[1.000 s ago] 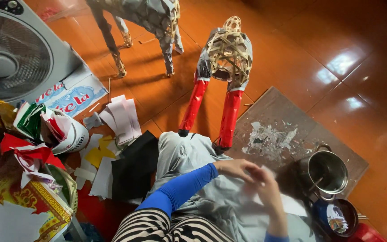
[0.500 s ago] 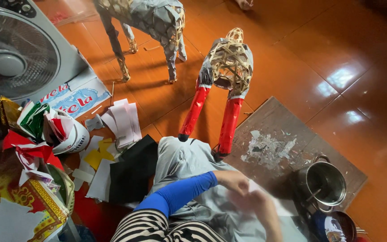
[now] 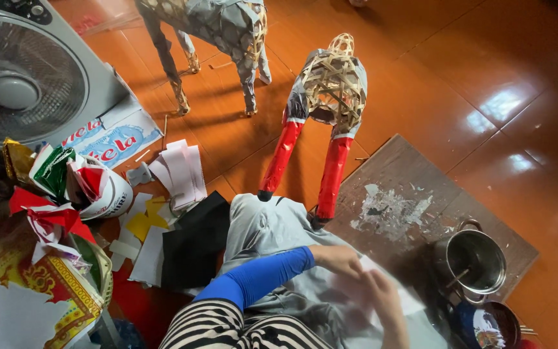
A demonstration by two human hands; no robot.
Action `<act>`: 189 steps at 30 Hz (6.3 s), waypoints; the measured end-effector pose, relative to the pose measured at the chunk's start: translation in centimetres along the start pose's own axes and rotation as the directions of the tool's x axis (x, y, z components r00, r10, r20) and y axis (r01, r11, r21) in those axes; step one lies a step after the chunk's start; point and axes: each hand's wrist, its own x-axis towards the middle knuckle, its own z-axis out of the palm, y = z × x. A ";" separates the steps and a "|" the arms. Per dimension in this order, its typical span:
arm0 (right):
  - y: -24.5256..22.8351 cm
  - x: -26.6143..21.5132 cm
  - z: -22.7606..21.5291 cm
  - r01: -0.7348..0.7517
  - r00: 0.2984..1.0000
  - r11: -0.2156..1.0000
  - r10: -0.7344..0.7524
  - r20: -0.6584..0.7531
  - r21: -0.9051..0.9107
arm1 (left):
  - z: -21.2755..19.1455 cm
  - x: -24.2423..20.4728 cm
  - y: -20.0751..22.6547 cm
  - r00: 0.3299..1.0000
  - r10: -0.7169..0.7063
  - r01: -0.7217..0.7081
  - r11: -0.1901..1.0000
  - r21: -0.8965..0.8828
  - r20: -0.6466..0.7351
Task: Applying glue and paper strips to a giraffe-shaped structure.
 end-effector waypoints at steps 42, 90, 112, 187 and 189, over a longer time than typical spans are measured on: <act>-13.1 -5.3 14.3 0.355 0.471 0.850 -0.523 0.711 0.390 | 4.4 -2.6 -2.0 0.956 -0.183 0.286 0.379 -0.880 0.231; 9.4 5.4 -17.4 -0.423 0.611 0.902 0.214 -0.762 -0.086 | 2.8 -0.6 -9.0 0.811 -0.577 0.192 0.422 -0.886 -0.099; 8.6 5.9 -17.9 -0.421 0.688 0.842 0.054 -0.724 -0.337 | 2.5 -0.2 -10.8 0.807 -0.496 0.535 0.844 0.042 -0.320; 4.2 0.1 7.9 -0.157 0.964 0.787 -0.009 -0.266 -0.597 | 4.7 -2.3 -12.2 0.743 -0.669 0.067 0.029 -0.997 0.030; 5.6 1.5 6.1 -0.153 0.972 0.779 0.007 -0.236 -0.608 | 4.3 -2.8 -11.7 0.736 -0.677 0.044 0.029 -0.999 0.013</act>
